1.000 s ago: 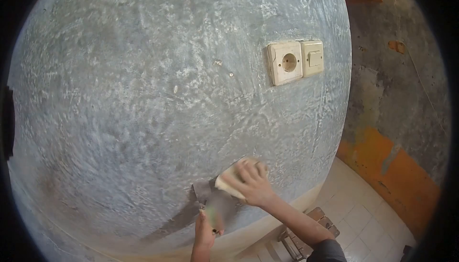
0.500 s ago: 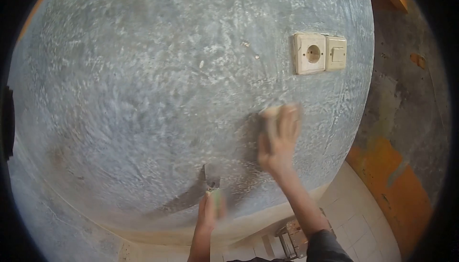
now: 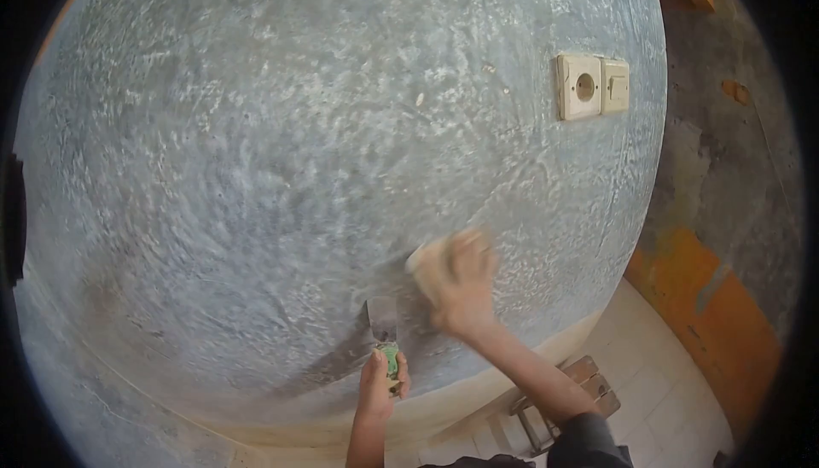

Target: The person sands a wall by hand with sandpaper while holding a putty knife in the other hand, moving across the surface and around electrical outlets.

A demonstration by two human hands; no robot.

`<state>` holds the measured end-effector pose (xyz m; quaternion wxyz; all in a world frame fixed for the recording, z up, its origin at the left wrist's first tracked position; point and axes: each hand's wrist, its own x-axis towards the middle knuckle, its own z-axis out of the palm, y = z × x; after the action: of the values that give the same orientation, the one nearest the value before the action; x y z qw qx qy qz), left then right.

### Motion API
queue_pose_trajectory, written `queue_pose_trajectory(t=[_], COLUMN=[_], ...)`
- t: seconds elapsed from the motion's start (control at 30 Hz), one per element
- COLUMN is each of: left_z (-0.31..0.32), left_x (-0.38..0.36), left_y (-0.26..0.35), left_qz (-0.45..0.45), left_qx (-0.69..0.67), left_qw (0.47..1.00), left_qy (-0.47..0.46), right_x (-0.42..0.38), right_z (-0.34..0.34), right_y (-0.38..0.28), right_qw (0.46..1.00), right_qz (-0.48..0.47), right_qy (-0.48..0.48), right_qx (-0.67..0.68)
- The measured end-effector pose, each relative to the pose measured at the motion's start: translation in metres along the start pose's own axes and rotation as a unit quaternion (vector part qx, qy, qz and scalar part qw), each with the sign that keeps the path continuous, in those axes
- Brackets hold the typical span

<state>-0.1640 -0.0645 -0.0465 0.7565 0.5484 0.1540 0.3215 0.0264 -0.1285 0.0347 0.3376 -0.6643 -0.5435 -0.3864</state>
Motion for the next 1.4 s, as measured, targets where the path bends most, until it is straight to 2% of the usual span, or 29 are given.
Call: queue_pose_trajectory(t=[0.03,0.1,0.13,0.17,0.2,0.23,0.3,0.37,0.4,0.43,0.5,0.53,0.57,0.63,0.7,0.73,0.77,0.8,0.9,1.0,1.1,1.17,1.27,1.37,1.4], left_z=[-0.004,-0.018,-0.026,-0.036,-0.045,-0.055,-0.071,-0.091,-0.102,-0.113,-0.128,-0.136,-0.143,-0.149,-0.151,-0.151,-0.152,-0.153,-0.153,-0.154,-0.156,-0.153,-0.154,-0.156,-0.158], left_x=[-0.003,-0.007,-0.011,-0.014,-0.018,-0.021,-0.027,-0.034,-0.037,-0.043,-0.046,-0.049,-0.054,-0.059,-0.061,-0.063,-0.064,-0.065,-0.067,-0.072,-0.076,-0.077,-0.077,-0.077,-0.076], left_y=[0.002,0.011,0.015,0.020,0.026,0.031,0.038,0.045,0.048,0.050,0.055,0.057,0.058,0.062,0.063,0.062,0.061,0.060,0.058,0.056,0.054,0.054,0.051,0.054,0.056], left_qz=[-0.002,-0.004,-0.005,-0.005,-0.005,-0.005,-0.009,-0.011,-0.013,-0.009,-0.003,-0.005,-0.010,-0.015,-0.013,-0.007,0.000,-0.002,0.007,-0.017,-0.013,-0.023,-0.022,-0.018,-0.012], left_qx=[-0.016,-0.029,-0.022,-0.014,-0.011,-0.009,-0.008,-0.043,-0.038,-0.044,-0.052,-0.038,-0.024,-0.009,0.005,0.013,0.022,0.020,0.016,0.025,0.016,0.014,0.002,0.012,0.013], left_qw=[1.000,0.999,1.000,1.000,1.000,1.000,0.999,0.996,0.996,0.996,0.995,0.997,0.998,0.998,0.999,0.999,1.000,1.000,1.000,0.999,1.000,0.999,1.000,1.000,1.000], left_qy=[-0.007,-0.019,-0.020,-0.020,-0.019,-0.022,-0.030,-0.072,-0.076,-0.078,-0.081,-0.071,-0.062,-0.052,-0.048,-0.034,-0.019,-0.024,-0.009,0.014,0.000,0.021,0.022,0.022,0.024], right_x=[-0.016,-0.010,0.007,0.023,0.035,0.043,0.035,-0.013,-0.024,-0.013,0.026,0.043,0.054,0.066,0.032,0.003,-0.035,-0.077,-0.086,0.021,0.058,0.028,-0.076,-0.091,-0.067], right_z=[0.003,0.005,0.002,0.001,0.002,-0.009,0.026,0.055,0.059,0.052,0.031,0.033,0.033,0.035,0.073,0.091,0.110,0.141,0.143,0.067,0.049,0.071,0.144,0.146,0.131], right_y=[-0.014,-0.023,-0.022,-0.020,-0.019,-0.032,-0.055,-0.093,-0.103,-0.114,-0.116,-0.110,-0.109,-0.115,-0.144,-0.162,-0.186,-0.197,-0.182,-0.152,-0.146,-0.156,-0.180,-0.178,-0.167], right_qw=[0.986,0.983,0.999,0.990,0.964,0.956,0.971,0.998,0.987,0.988,0.997,0.985,0.985,0.964,0.971,0.979,0.984,0.985,0.985,0.976,0.968,0.975,0.989,0.989,0.989], right_qz=[-0.074,-0.076,-0.021,0.033,0.104,0.168,0.121,-0.020,-0.143,-0.138,0.017,0.063,0.069,0.154,0.130,0.122,0.157,0.152,0.149,0.159,0.157,0.149,0.107,0.119,0.112], right_qy=[-0.149,-0.155,-0.010,0.134,0.205,0.194,0.204,-0.039,-0.071,-0.068,0.036,0.143,0.141,0.218,0.196,0.156,0.077,0.076,0.087,0.151,0.196,0.165,0.098,0.080,0.093], right_qx=[0.015,0.060,0.039,0.019,0.136,0.142,-0.009,-0.040,0.026,0.025,-0.062,-0.069,-0.071,-0.015,-0.047,-0.039,0.016,0.033,0.011,-0.006,-0.005,-0.018,0.016,0.019,0.007])
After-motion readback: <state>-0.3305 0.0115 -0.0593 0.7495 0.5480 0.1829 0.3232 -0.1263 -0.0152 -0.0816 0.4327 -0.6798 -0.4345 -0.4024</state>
